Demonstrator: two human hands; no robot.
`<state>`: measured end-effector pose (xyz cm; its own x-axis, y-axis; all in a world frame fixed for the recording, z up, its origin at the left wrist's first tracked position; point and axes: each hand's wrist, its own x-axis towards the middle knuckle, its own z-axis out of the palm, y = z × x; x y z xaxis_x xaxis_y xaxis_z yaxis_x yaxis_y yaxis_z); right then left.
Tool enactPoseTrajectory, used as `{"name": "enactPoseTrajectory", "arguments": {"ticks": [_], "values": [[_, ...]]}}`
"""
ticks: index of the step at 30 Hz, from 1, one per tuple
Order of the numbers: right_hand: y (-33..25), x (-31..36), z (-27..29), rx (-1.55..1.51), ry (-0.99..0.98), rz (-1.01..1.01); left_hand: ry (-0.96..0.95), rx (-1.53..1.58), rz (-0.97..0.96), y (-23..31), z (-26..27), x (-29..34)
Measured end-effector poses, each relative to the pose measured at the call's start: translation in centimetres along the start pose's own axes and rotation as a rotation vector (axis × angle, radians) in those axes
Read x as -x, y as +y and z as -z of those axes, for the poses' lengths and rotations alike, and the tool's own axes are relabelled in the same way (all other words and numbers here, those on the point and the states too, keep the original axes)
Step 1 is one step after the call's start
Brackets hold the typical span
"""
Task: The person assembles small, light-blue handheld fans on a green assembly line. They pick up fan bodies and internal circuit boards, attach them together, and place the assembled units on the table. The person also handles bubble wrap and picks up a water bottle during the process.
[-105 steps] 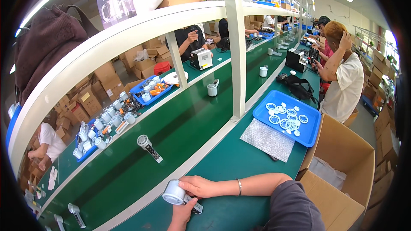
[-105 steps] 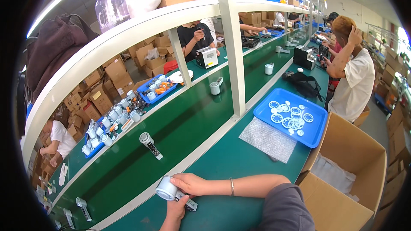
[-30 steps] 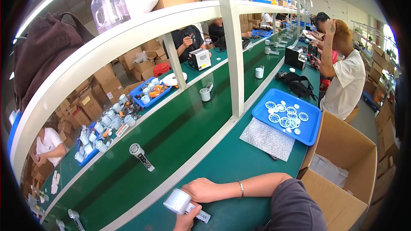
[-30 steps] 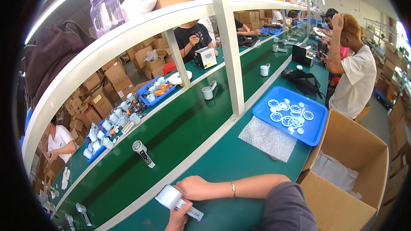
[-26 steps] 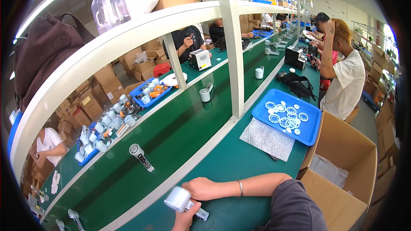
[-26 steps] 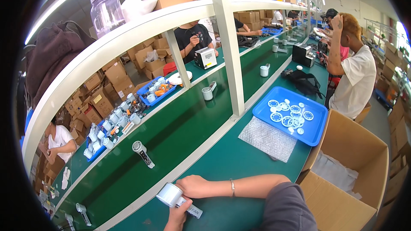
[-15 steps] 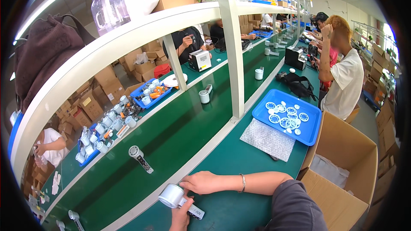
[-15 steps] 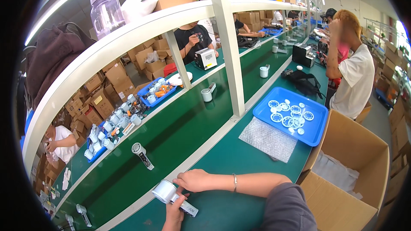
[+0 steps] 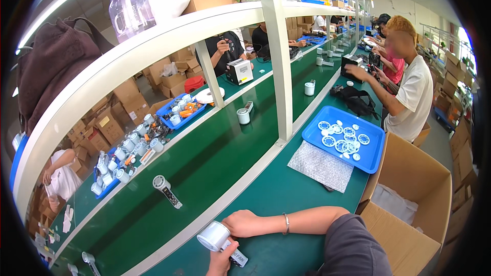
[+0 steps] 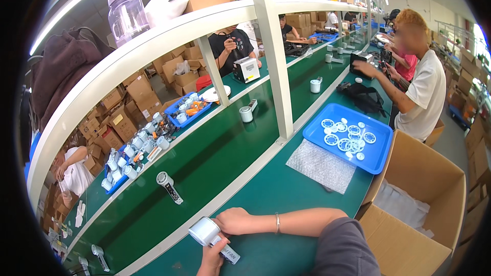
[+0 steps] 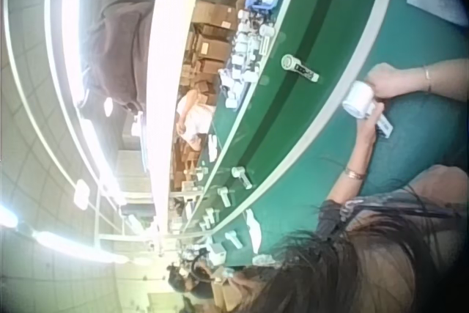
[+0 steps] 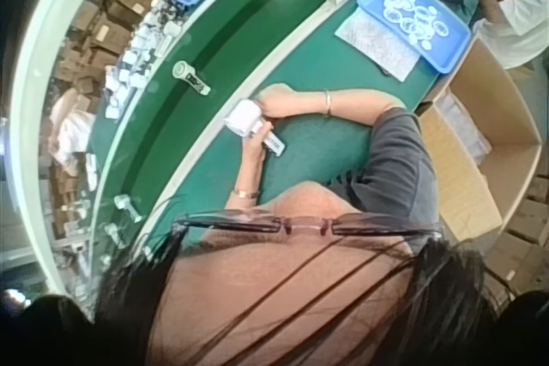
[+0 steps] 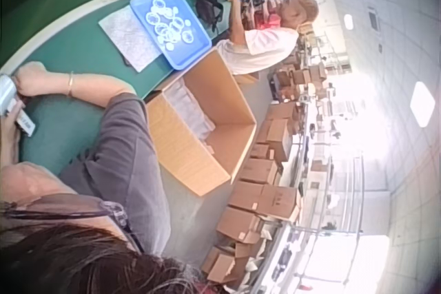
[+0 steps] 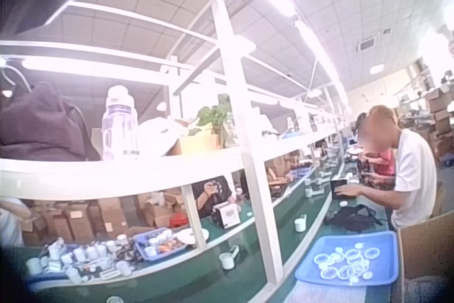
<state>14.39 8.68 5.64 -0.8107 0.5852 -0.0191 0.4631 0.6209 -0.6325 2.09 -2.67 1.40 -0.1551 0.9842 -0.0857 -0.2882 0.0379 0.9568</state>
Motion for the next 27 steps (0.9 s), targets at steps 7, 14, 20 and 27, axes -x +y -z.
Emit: {"name": "enactPoseTrajectory", "arguments": {"ticks": [7, 14, 20, 27], "values": [[0.7, 0.0, -0.6, 0.005, 0.295, 0.058, 0.030, 0.163, -0.070, 1.0, 0.2, -1.0], [1.0, -0.2, -1.2, 0.032, 0.407, 0.231, -0.055, 0.142, -0.089, 1.6, -0.5, -0.7], [0.8, 0.1, 0.1, 0.253, 0.334, 0.257, 0.000, 0.184, -0.068, 1.4, 0.5, -1.5], [2.4, -1.1, 0.8, 0.050, -0.092, 0.152, -0.026, 0.104, 0.001, 0.8, 0.4, -1.3]]}}
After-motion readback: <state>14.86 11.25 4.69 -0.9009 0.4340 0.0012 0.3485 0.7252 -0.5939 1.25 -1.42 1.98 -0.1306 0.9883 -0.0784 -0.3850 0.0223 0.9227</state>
